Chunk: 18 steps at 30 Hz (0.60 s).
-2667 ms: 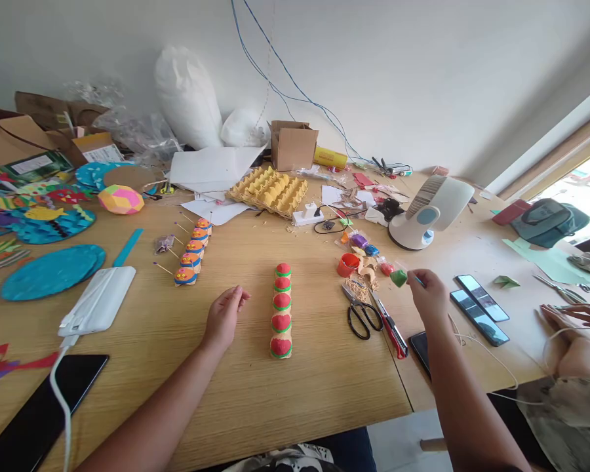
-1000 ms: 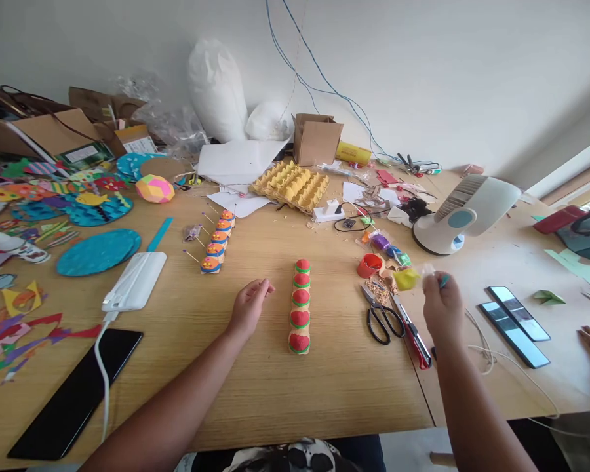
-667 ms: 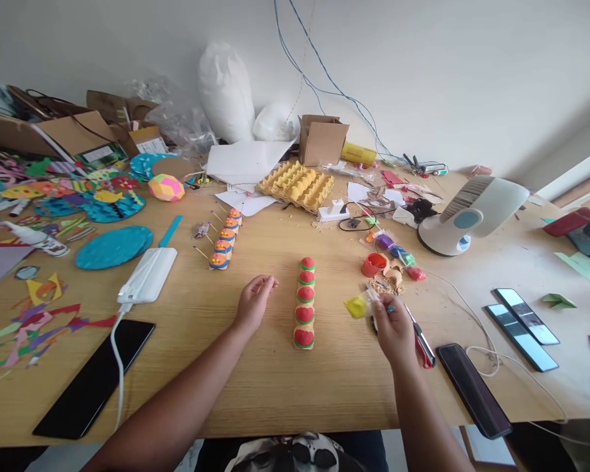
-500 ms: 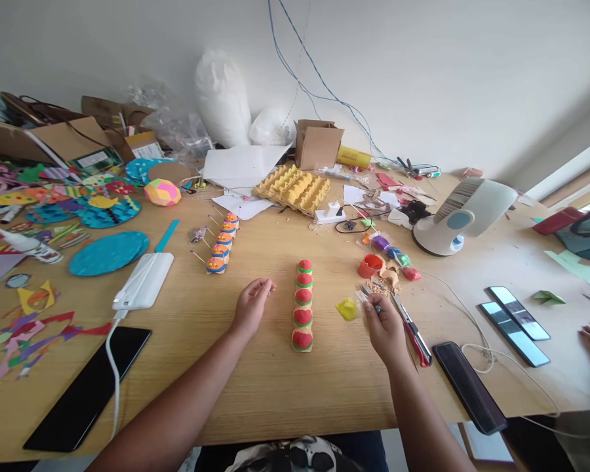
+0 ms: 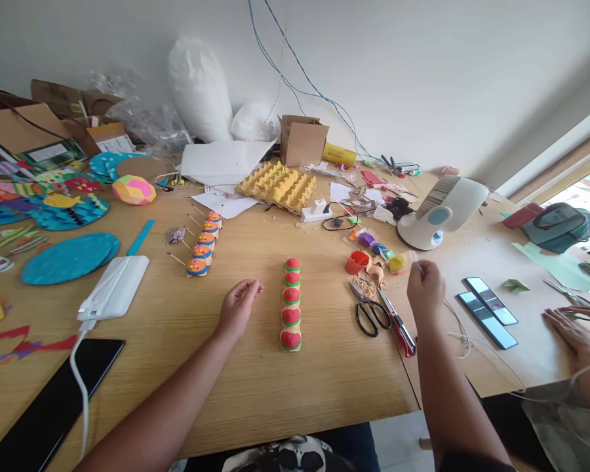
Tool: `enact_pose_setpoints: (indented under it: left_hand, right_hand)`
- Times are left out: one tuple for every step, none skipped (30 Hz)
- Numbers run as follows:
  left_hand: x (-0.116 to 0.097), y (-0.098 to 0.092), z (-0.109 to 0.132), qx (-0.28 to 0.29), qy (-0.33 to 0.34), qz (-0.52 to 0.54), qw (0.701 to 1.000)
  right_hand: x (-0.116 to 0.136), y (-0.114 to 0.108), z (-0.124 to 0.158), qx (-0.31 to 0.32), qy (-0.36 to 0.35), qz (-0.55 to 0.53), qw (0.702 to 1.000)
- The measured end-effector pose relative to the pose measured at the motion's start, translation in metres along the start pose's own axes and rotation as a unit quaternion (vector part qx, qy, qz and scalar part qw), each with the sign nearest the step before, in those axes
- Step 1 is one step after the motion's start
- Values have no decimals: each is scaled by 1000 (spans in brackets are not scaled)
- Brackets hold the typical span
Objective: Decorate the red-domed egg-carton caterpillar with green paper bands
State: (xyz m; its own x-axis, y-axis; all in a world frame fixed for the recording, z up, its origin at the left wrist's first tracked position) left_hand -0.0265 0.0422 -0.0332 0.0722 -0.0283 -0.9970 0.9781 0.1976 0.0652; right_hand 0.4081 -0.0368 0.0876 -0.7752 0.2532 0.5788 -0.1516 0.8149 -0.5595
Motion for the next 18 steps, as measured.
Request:
enact_pose_setpoints:
  left_hand:
    - [0, 0, 0, 0, -1, 2, 1000]
    - [0, 0, 0, -2, -2, 4, 1000]
    - [-1, 0, 0, -4, -4, 7, 1000]
    - [-1, 0, -1, -6, -5, 10, 1000]
    - [-1, 0, -1, -9, -7, 12, 1000]
    - [-1, 0, -1, -10, -8, 13, 1000]
    - [-1, 0, -1, -11, -8, 12, 1000]
    - [-1, 0, -1, -11, -8, 11, 1000]
    - [-2, 0, -1, -9, -7, 11, 1000]
    - [-2, 0, -1, -8, -8, 10, 1000]
    - [-2, 0, -1, -8, -8, 10, 1000]
    - [-2, 0, 0, -8, -10, 11, 1000]
    - [-2, 0, 0, -9, -12, 10, 1000]
    - [-2, -1, 1, -10, -14, 9, 1000]
    - [-3, -1, 1, -10, -16, 8, 1000]
    - [-3, -2, 1, -10, -18, 6, 1000]
    - [-3, -2, 2, -9, -20, 5, 1000]
    - [-3, -2, 2, -8, -20, 5, 1000]
  right_hand:
    - [0, 5, -11, -23, -8, 6, 1000]
    - [1, 12, -22, -33, -15, 10, 999]
    - [2, 20, -32, -34, -23, 13, 999]
    - [3, 29, -41, -32, -27, 19, 999]
    - [4, 37, -48, -29, -26, 28, 999]
    - [4, 47, -54, -21, -29, 35, 999]
    - [4, 56, -58, -11, -33, 41, 999]
    - [3, 65, -60, 0, -37, 46, 998]
    - [0, 74, -60, 13, -42, 50, 998]
    - [-4, 84, -58, 40, -48, 56, 997]
    - [-8, 94, -54, 87, -58, 62, 993]
    - [-14, 103, -49, 144, -70, 70, 985]
    - [-19, 110, -42, 191, -84, 68, 976]
    - [-24, 115, -36, 220, -99, 57, 969]
    - [-28, 118, -31, 232, -105, 44, 966]
    - [-32, 119, -28, 231, -100, 30, 967]
    - [-34, 118, -27, 225, -93, 18, 970]
    - [-35, 117, -27, 216, -84, 10, 973]
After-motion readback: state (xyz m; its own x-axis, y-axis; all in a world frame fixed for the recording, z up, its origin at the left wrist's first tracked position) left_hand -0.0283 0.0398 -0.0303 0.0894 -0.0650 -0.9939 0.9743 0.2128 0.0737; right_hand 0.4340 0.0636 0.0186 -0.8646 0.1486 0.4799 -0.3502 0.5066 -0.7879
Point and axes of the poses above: each hand's wrist, its own z-axis away from the middle knuckle, its own y-axis out of the palm, x = y × z, the point moved 3 cm from there along -z, towards the middle knuckle, and after that the axes turned 8 degrees about -x, right-handed, at the moved point
